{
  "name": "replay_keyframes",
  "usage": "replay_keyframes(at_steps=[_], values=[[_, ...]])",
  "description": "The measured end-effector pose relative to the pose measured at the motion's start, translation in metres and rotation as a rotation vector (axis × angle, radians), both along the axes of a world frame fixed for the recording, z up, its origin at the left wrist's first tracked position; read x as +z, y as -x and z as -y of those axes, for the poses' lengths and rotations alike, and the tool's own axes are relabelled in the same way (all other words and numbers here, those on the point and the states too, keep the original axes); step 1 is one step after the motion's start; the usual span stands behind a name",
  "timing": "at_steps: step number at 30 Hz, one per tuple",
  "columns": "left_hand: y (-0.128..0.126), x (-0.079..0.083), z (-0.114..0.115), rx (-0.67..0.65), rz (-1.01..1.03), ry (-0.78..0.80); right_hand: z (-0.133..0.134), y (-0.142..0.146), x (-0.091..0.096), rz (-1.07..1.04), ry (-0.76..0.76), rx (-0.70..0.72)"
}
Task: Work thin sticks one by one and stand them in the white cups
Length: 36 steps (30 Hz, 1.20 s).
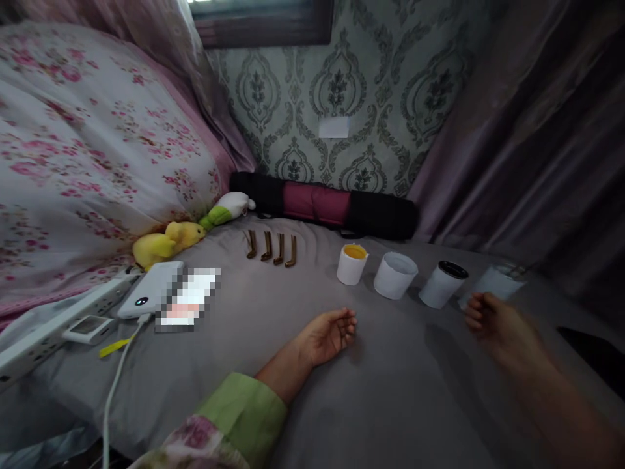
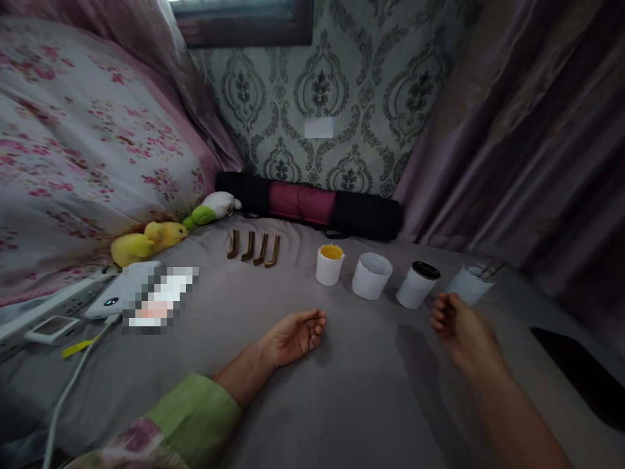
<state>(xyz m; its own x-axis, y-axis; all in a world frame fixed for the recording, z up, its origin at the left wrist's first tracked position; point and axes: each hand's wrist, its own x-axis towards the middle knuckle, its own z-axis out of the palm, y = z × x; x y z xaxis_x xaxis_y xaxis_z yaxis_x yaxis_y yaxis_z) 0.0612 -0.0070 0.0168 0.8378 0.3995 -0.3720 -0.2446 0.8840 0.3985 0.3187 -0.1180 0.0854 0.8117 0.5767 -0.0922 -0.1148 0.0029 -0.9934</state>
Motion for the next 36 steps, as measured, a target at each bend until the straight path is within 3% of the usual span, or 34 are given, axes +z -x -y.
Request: replay_keyframes(at_steps=[3, 9, 17, 23, 29, 36], values=[[0.0, 0.001, 0.0, 0.006, -0.001, 0.002, -0.009, 0.022, -0.015, -0.278, -0.046, 0.078], [0.0, -0.001, 0.0, 0.006, 0.006, -0.004, -0.028, 0.057, -0.037, -0.311, -0.01, 0.152], [0.0, 0.001, 0.0, -0.001, -0.007, -0.01, -0.047, 0.088, -0.052, -0.166, 0.033, 0.22], [-0.001, -0.002, -0.001, 0.001, 0.011, -0.038, -0.045, 0.091, -0.076, 0.03, 0.05, 0.233], [-0.002, -0.005, -0.001, 0.003, 0.021, -0.054, -0.042, 0.093, -0.079, 0.138, 0.084, 0.284], [-0.006, 0.006, -0.013, 0.019, -0.203, -0.128, -0.04, 0.091, -0.083, 0.158, 0.051, 0.314]])
